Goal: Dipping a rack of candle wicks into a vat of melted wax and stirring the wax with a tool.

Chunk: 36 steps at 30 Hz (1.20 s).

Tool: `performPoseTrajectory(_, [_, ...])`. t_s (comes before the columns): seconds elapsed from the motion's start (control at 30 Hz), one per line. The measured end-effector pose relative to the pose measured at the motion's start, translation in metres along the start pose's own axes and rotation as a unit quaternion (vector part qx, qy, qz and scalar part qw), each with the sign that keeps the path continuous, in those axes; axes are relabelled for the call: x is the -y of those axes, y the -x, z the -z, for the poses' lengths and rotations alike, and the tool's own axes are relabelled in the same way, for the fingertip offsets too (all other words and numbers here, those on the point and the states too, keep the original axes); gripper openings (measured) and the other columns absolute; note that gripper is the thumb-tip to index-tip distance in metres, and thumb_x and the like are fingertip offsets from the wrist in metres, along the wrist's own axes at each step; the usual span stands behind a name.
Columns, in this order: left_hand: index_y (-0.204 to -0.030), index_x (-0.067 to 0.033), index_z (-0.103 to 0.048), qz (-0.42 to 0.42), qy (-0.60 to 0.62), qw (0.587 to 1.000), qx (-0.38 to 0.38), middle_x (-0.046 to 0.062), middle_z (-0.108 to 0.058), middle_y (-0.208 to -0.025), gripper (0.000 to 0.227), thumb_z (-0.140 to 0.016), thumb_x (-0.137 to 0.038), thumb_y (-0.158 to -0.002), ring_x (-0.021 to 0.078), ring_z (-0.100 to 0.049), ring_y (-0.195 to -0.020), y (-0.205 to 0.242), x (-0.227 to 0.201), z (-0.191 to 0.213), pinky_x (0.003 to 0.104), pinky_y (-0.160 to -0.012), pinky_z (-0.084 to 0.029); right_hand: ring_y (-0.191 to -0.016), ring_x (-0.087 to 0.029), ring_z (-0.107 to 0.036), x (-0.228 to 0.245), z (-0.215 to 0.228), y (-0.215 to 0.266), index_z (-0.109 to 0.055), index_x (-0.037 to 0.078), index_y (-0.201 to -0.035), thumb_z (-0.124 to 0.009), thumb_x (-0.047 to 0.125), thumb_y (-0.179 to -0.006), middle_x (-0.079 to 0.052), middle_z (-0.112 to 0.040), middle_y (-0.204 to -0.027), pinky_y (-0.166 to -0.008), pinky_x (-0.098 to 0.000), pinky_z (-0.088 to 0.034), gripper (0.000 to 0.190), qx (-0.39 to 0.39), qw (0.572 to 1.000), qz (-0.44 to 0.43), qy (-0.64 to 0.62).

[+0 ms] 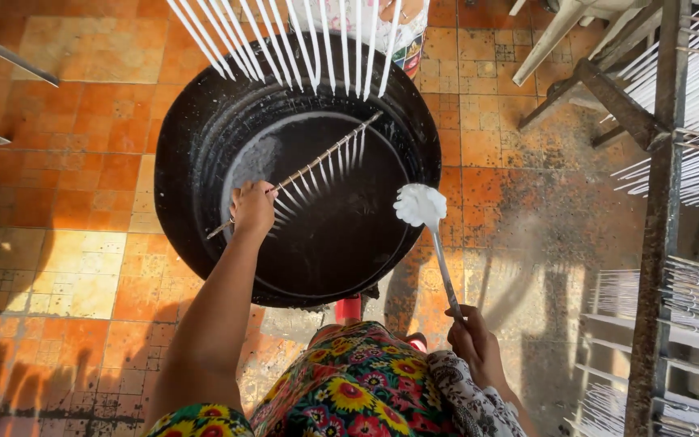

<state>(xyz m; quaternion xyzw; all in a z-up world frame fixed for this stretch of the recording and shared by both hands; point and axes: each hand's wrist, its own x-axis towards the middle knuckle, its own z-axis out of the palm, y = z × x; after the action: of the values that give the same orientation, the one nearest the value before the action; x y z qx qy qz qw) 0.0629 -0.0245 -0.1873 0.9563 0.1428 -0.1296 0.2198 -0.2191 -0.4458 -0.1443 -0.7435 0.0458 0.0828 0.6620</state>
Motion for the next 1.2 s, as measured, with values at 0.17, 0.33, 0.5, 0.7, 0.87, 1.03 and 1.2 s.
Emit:
performPoseTrajectory(0.17, [-0.118,-0.0164,-0.067,-0.056,-0.004,0.995,-0.079,0.012,-0.054,-0.133,0.022,-0.051,-0.028,-0.109,0.0377,-0.043,-0.126,0.039,-0.019,0.053,0.055,-0.099,-0.038,-0.053,-0.012,-0.029,0.010,0.007,0.007,-0.056,0.002,-0.120,-0.042,0.012,-0.106,0.000,-0.035,-0.063,-0.049,-0.0299,-0.025,0.022,0.006,1.000,-0.019,-0.022])
performPoseTrajectory(0.33, [-0.109,-0.0130,-0.074,-0.160,-0.020,0.968,-0.191,0.005,-0.065,-0.110,0.014,-0.066,-0.023,-0.103,0.0284,-0.057,-0.110,0.072,-0.034,0.109,0.050,-0.099,-0.039,-0.051,-0.011,-0.025,0.024,0.019,0.013,-0.057,0.006,-0.118,-0.044,0.017,-0.106,0.000,-0.035,-0.061,-0.047,-0.0314,-0.022,0.020,0.024,0.998,-0.046,0.021])
performPoseTrajectory(0.5, [-0.107,-0.0154,-0.077,-0.227,-0.032,0.938,-0.259,0.004,-0.066,-0.105,0.010,-0.071,-0.021,-0.101,0.0297,-0.057,-0.104,0.101,-0.033,0.136,0.051,-0.094,-0.043,-0.051,-0.013,-0.029,0.012,0.030,0.018,-0.057,0.003,-0.118,-0.043,0.015,-0.106,-0.002,-0.039,-0.061,-0.049,-0.0318,-0.025,0.022,0.059,0.997,-0.024,0.048])
performPoseTrajectory(0.7, [-0.104,-0.0084,-0.078,-0.325,-0.023,0.887,-0.327,0.007,-0.065,-0.095,0.007,-0.079,-0.013,-0.098,0.0273,-0.057,-0.090,0.141,-0.047,0.172,0.039,-0.078,-0.050,-0.049,-0.012,-0.029,0.009,0.041,0.026,-0.058,0.002,-0.119,-0.043,0.015,-0.106,-0.001,-0.038,-0.060,-0.046,-0.0309,-0.024,0.024,0.087,0.994,-0.015,0.069])
performPoseTrajectory(0.87, [-0.104,-0.0065,-0.077,-0.341,-0.026,0.876,-0.341,0.006,-0.065,-0.094,0.006,-0.079,-0.012,-0.101,0.0264,-0.056,-0.094,0.179,-0.063,0.207,0.037,-0.075,-0.049,-0.051,-0.012,-0.030,0.008,0.046,0.033,-0.057,0.004,-0.114,-0.041,0.016,-0.106,0.000,-0.038,-0.059,-0.047,-0.0318,-0.025,0.021,0.083,0.993,-0.006,0.087])
performPoseTrajectory(1.03, [-0.108,-0.0003,-0.079,-0.357,-0.040,0.856,-0.373,0.009,-0.066,-0.097,0.007,-0.080,-0.007,-0.105,0.0278,-0.056,-0.096,0.210,-0.080,0.235,0.037,-0.077,-0.053,-0.053,-0.013,-0.031,0.005,0.051,0.033,-0.059,0.005,-0.112,-0.043,0.018,-0.107,0.000,-0.038,-0.061,-0.049,-0.0318,-0.027,0.021,0.093,0.992,0.003,0.086])
performPoseTrajectory(1.2, [-0.110,0.0015,-0.080,-0.368,-0.032,0.840,-0.397,0.014,-0.069,-0.105,0.008,-0.083,-0.002,-0.104,0.0292,-0.064,-0.096,0.222,-0.082,0.246,0.040,-0.076,-0.056,-0.053,-0.012,-0.028,-0.002,0.050,0.023,-0.060,0.006,-0.113,-0.044,0.015,-0.105,0.001,-0.035,-0.061,-0.049,-0.0313,-0.023,0.020,0.087,0.993,-0.028,0.078])
